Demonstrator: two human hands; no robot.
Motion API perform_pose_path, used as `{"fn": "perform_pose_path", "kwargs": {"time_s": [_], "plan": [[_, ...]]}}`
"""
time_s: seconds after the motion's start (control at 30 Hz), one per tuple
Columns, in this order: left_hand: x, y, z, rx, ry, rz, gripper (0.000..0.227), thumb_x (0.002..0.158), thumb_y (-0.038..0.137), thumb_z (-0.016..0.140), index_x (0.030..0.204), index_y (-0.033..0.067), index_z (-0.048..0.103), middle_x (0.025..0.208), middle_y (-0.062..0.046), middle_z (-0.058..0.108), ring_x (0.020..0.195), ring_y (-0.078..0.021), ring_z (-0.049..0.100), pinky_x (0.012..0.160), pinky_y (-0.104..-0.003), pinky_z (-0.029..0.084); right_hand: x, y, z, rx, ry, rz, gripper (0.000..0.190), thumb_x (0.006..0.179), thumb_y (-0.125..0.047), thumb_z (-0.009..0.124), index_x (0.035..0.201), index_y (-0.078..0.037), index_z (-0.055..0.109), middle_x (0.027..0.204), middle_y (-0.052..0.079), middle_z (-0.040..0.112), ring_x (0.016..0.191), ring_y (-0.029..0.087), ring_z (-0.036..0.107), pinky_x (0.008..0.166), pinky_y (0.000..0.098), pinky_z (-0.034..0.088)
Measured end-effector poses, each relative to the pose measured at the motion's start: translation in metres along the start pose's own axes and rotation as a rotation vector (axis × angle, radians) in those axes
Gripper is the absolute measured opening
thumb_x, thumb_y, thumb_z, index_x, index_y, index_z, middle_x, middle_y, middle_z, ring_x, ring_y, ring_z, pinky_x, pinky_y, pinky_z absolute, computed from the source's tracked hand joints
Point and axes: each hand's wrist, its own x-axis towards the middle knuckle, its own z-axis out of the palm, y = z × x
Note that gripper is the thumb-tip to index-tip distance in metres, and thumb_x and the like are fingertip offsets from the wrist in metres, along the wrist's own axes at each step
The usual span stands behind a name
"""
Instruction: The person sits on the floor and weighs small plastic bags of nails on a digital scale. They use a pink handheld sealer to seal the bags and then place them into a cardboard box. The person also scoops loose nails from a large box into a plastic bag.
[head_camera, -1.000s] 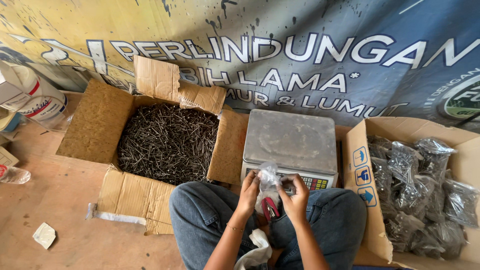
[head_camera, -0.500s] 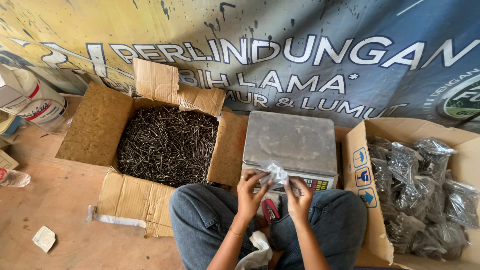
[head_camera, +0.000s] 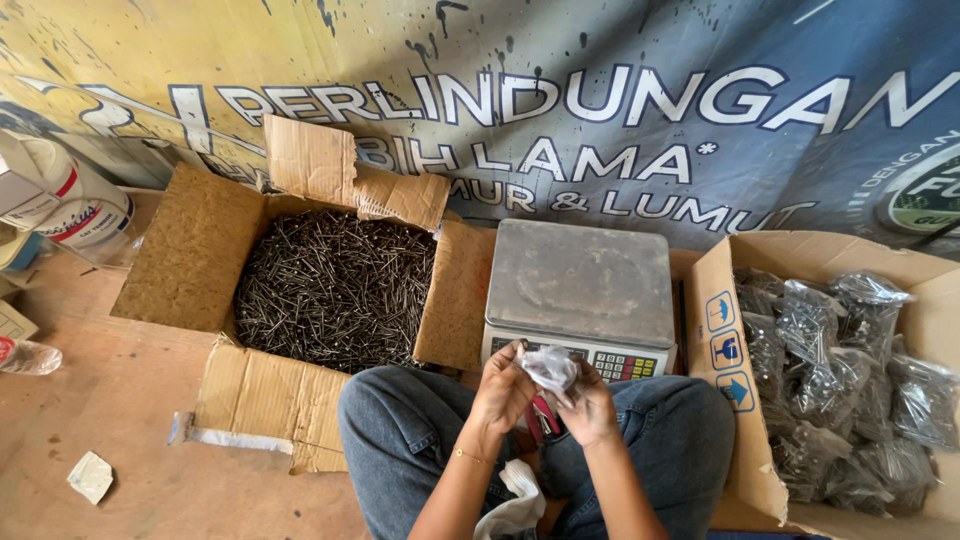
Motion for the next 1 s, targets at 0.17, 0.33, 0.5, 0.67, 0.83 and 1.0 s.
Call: {"fn": "perform_pose_path", "kwargs": {"time_s": [0.17, 0.33, 0.5, 0.67, 0.83, 1.0], "plan": [[-0.004, 0.002, 0.001, -0.367, -0.158, -0.183, 0.017, 0.085, 0.006, 0.061, 0.101, 0.0086, 0.059, 0.064, -0.001, 0.050, 0.056, -0.0087, 0.048, 0.064, -0.038, 0.054, -0.008, -0.001, 0.004, 0.482, -0.352, 0.087, 0.030, 0.088, -0.006, 0.047, 0.115, -0.006, 0.061, 0.037, -0.009, 0.032, 0.031, 0.005, 0.026, 0.053, 0.0258, 0.033], [-0.018, 0.021, 0.033, -0.409, -0.192, -0.133, 0.009, 0.093, 0.014, 0.050, 0.098, 0.0105, 0.057, 0.076, -0.005, 0.051, 0.067, -0.0154, 0.050, 0.065, -0.036, 0.049, -0.012, -0.023, 0.039, 0.559, -0.340, 0.133, 0.020, 0.093, -0.021, 0.041, 0.099, -0.004, 0.048, 0.037, -0.008, 0.031, 0.029, 0.005, 0.024, 0.050, 0.0256, 0.029], [-0.019, 0.017, 0.025, -0.108, -0.316, 0.014, 0.057, 0.074, -0.010, 0.065, 0.120, 0.0096, 0.038, 0.106, -0.014, 0.052, 0.093, -0.0270, 0.059, 0.089, -0.037, 0.047, -0.006, -0.036, 0.041, 0.341, -0.367, -0.005, 0.040, 0.085, -0.005, 0.047, 0.124, -0.004, 0.043, 0.041, -0.006, 0.033, 0.031, 0.003, 0.025, 0.046, 0.0236, 0.028], [-0.010, 0.006, 0.012, 0.504, -0.211, 0.142, 0.033, 0.084, 0.008, 0.066, 0.112, 0.0062, 0.048, 0.104, -0.005, 0.050, 0.098, -0.0132, 0.049, 0.079, -0.026, 0.045, 0.001, -0.023, 0.013, 0.259, -0.330, 0.027, 0.045, 0.087, -0.030, 0.049, 0.128, -0.013, 0.049, 0.040, -0.006, 0.046, 0.026, 0.001, 0.036, 0.044, 0.0184, 0.034], [-0.004, 0.004, -0.001, 0.092, -0.187, 0.036, 0.032, 0.084, 0.005, 0.055, 0.114, 0.0028, 0.045, 0.090, -0.009, 0.055, 0.081, -0.0181, 0.056, 0.070, -0.028, 0.049, -0.001, -0.038, 0.033, 0.010, -0.056, -0.038, 0.035, 0.081, -0.020, 0.063, 0.109, -0.004, 0.049, 0.069, 0.004, 0.061, 0.057, 0.010, 0.060, 0.055, 0.0221, 0.044], [-0.002, 0.002, 0.000, -0.168, -0.166, 0.066, 0.036, 0.080, 0.005, 0.053, 0.115, 0.0072, 0.045, 0.082, -0.006, 0.061, 0.076, -0.0148, 0.058, 0.067, -0.024, 0.046, -0.003, -0.025, 0.019, -0.055, -0.006, -0.064, 0.031, 0.081, -0.019, 0.064, 0.104, -0.007, 0.046, 0.068, -0.002, 0.059, 0.065, 0.012, 0.061, 0.063, 0.0249, 0.047]]}}
